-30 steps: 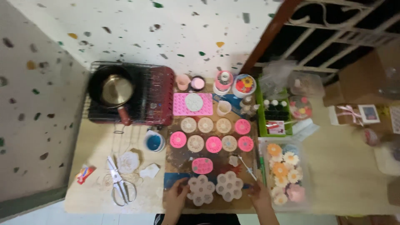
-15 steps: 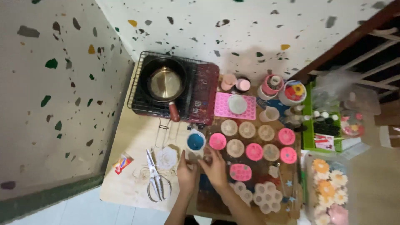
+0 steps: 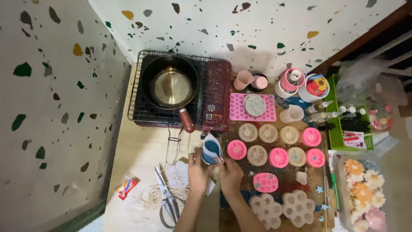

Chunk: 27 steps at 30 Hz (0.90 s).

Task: The recorder is making candles by melting wax on a portable stove, mixing in colors, and pouring it into molds.

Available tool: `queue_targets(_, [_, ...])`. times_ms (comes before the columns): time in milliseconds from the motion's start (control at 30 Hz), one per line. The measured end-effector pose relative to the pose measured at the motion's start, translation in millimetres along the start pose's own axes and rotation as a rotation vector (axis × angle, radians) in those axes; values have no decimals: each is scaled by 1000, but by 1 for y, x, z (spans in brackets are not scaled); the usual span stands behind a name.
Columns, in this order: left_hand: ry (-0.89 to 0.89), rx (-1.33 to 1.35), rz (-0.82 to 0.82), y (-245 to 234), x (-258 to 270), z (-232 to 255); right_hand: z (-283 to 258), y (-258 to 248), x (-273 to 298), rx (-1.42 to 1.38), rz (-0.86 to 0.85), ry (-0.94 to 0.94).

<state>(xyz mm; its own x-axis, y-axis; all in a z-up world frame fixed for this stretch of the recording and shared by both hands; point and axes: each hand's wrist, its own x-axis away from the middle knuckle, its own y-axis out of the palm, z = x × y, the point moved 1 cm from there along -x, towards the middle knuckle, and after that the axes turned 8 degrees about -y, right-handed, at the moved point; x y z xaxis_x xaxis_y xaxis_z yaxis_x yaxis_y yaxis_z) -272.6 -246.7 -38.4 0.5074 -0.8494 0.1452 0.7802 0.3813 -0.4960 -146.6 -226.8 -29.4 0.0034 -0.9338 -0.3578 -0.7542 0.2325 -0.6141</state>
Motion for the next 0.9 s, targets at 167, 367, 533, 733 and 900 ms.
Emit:
queue_targets(167, [-1,-20,-14,-6,5,14,-35,-48,-26,6,79,-88])
queue_targets(367, [-105,-40,-28,-2,4,18,-32,-117,-54,15,79,-26])
queue_targets(533, [-114,-43,-9,8,7,12,24,-163,-59,211,0,-24])
queue_targets(733, [-65,-134,116,15,17,10,56,-202,-76,309,-19,-197])
queue_targets(900, [32,-60,130,23,30,-16,79,-211,-89,302,-139,35])
